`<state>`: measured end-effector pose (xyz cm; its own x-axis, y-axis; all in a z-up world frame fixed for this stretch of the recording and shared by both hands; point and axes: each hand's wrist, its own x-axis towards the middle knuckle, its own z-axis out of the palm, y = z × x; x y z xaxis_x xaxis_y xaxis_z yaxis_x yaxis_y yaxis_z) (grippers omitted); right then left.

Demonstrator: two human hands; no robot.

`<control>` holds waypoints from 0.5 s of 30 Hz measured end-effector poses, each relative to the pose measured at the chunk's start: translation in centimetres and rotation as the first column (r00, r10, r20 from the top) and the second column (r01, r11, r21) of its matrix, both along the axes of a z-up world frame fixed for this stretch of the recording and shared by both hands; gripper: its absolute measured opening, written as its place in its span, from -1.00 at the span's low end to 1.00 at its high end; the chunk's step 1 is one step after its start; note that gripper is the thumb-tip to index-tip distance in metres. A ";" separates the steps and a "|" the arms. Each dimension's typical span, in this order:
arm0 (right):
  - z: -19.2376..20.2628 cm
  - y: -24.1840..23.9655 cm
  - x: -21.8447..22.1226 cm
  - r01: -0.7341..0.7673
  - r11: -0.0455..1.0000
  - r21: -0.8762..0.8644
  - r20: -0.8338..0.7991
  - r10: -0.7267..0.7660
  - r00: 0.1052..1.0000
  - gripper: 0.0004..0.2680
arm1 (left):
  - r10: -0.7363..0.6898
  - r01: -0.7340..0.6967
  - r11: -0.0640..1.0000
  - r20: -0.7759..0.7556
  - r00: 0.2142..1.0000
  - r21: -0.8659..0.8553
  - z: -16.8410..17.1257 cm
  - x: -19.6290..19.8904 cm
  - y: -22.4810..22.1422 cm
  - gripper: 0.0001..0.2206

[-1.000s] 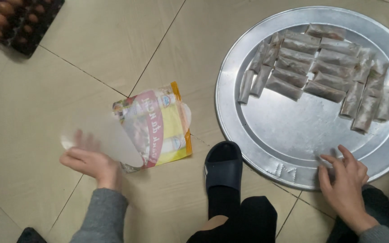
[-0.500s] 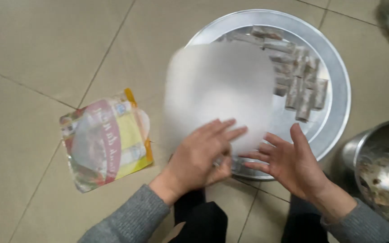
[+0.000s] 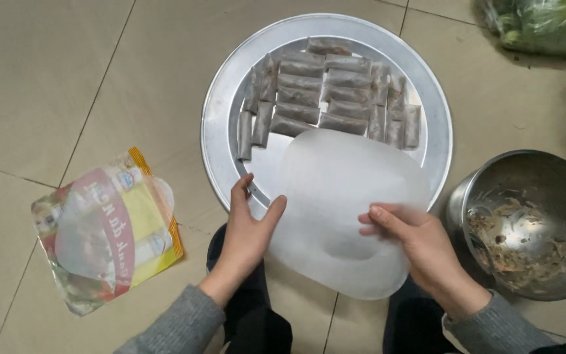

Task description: Rolling food filling into wrappers on a large metal tray.

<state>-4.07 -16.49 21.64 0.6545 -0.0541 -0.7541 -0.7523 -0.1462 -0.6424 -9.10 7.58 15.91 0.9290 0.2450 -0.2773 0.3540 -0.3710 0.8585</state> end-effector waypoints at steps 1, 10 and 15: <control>0.1 -0.1 0.1 0.036 0.999 0.017 -0.039 -0.036 0.999 -0.67 | 0.064 -0.178 0.944 -0.374 0.925 -0.279 0.5 0.7 0.6 -0.15; -2.3 -2.5 0.2 -0.004 0.995 0.095 -0.061 0.010 0.998 -0.65 | -0.010 -0.293 0.855 -0.578 0.816 -0.429 3.2 1.7 0.7 -0.63; -2.5 -3.1 -0.2 0.161 0.976 0.144 -0.082 -0.150 0.985 -0.68 | -0.044 -0.224 0.888 -0.559 0.828 -0.401 3.6 1.3 -0.3 -0.65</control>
